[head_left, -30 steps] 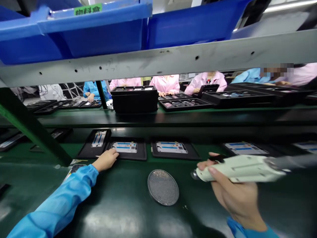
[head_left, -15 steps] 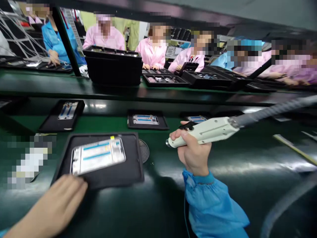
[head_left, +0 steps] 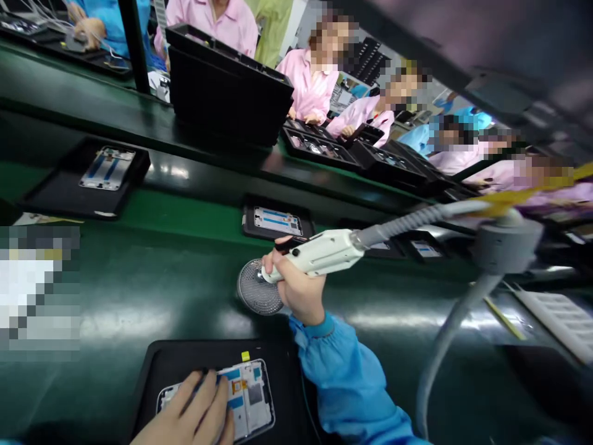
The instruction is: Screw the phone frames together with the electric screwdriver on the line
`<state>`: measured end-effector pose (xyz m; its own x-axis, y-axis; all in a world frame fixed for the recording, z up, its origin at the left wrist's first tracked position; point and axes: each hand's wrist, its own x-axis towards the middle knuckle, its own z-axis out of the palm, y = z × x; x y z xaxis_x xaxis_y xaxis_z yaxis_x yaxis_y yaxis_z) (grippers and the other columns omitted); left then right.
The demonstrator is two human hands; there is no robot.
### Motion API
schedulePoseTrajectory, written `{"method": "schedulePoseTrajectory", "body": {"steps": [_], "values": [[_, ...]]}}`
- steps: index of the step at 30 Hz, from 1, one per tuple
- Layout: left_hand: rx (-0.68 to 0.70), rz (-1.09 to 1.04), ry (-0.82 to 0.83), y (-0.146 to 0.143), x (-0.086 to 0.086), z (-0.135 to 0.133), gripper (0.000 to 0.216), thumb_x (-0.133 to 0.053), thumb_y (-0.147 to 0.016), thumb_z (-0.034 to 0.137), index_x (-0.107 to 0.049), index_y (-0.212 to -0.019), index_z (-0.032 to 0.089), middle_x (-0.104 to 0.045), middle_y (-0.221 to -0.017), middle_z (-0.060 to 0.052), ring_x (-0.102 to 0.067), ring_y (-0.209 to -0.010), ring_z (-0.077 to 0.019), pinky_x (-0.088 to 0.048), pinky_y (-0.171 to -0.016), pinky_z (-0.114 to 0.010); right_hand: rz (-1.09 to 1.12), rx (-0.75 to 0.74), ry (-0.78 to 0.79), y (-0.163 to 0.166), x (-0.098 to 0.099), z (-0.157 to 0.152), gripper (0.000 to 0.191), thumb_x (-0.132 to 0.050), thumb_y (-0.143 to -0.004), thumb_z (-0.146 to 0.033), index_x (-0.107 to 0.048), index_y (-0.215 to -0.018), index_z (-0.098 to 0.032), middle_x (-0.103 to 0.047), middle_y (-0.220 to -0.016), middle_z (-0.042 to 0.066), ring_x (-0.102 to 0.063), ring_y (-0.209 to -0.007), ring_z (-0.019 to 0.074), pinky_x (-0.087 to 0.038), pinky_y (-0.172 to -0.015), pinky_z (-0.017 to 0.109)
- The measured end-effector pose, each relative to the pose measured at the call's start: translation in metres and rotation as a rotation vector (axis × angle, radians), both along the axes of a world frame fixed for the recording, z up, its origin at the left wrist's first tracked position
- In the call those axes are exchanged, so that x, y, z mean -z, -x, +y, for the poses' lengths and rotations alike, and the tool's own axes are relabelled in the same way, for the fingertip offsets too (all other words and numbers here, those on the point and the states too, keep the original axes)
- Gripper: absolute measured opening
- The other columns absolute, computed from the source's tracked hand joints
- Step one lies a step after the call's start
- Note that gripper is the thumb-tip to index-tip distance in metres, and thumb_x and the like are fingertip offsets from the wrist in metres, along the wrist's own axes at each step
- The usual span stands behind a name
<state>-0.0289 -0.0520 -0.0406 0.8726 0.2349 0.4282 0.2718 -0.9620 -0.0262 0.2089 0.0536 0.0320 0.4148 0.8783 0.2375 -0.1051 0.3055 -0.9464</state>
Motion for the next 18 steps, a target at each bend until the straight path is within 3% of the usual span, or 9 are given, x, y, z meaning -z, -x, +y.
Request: {"method": "schedulePoseTrajectory", "body": {"steps": [6, 18], "values": [[-0.007, -0.009, 0.038, -0.007, -0.010, 0.019, 0.022, -0.048, -0.096, 0.035, -0.067, -0.103, 0.025, -0.073, -0.105, -0.003, -0.063, -0.100, -0.0225, -0.039, -0.092, -0.040, -0.003, 0.053, 0.041, 0.000, 0.015, 0.017, 0.022, -0.066, -0.072, -0.018, -0.055, -0.091, -0.019, -0.053, -0.058, -0.008, -0.052, -0.048, 0.0094, -0.044, -0.054, 0.030], [0.024, -0.041, 0.110, -0.005, -0.010, 0.024, 0.031, -0.063, -0.089, 0.046, -0.066, -0.107, 0.021, -0.072, -0.112, -0.006, -0.060, -0.109, -0.0243, -0.035, -0.101, -0.040, 0.000, 0.011, 0.045, 0.000, 0.021, 0.013, 0.017, -0.067, -0.075, -0.016, -0.057, -0.089, -0.019, -0.054, -0.059, -0.006, -0.055, -0.051, 0.0107, -0.045, -0.053, 0.029]]}}
